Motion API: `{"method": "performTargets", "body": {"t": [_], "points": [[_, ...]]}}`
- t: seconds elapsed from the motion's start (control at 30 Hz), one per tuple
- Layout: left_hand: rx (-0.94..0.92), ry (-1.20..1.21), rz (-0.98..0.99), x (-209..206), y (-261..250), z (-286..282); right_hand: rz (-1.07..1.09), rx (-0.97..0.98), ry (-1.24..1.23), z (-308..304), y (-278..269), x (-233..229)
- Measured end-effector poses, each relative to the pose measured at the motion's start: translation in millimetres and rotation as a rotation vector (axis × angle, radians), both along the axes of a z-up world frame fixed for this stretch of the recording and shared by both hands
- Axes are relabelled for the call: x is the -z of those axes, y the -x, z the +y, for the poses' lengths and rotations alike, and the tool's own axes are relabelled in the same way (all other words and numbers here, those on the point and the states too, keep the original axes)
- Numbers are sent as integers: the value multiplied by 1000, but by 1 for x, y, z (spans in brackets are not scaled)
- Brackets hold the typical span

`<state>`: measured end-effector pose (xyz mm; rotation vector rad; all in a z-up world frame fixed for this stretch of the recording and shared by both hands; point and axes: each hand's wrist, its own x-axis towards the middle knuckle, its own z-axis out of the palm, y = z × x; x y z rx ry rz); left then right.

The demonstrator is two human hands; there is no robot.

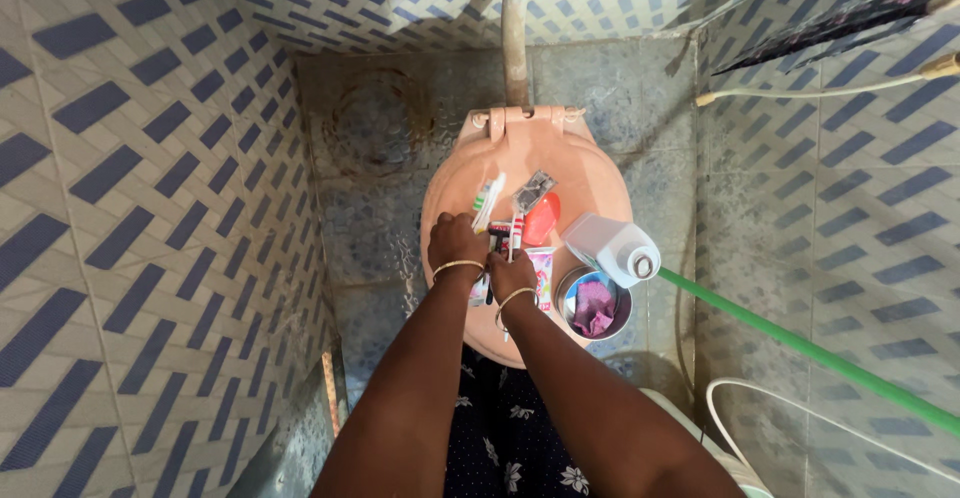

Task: The person organizes and restocks bathroom supplies on a corner shelf and the toilet tank. They place multiple boxes of dental floss, toothbrushes, a bottle of liquid soap, and a bar of soap onto the shelf, then wipe the toilet tank with a cloth.

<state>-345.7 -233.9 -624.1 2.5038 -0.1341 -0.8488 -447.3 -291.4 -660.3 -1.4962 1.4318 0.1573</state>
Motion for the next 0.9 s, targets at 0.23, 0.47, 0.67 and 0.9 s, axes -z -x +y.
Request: {"method": "performTargets", "body": {"t": [0.23,0.47,0.67,0.9], "points": [[-7,165,45,18,11,28,-235,-24,-120,-2,1,6],[-446,783,441,-12,15,52,-591,182,-386,1,-28,-71],[-494,1076,641,-147,-8,73,-683,231,-531,2,-58,-199],[-680,1418,548,-251,-31,87,-682,-208,-341,23,-74,-293]]}}
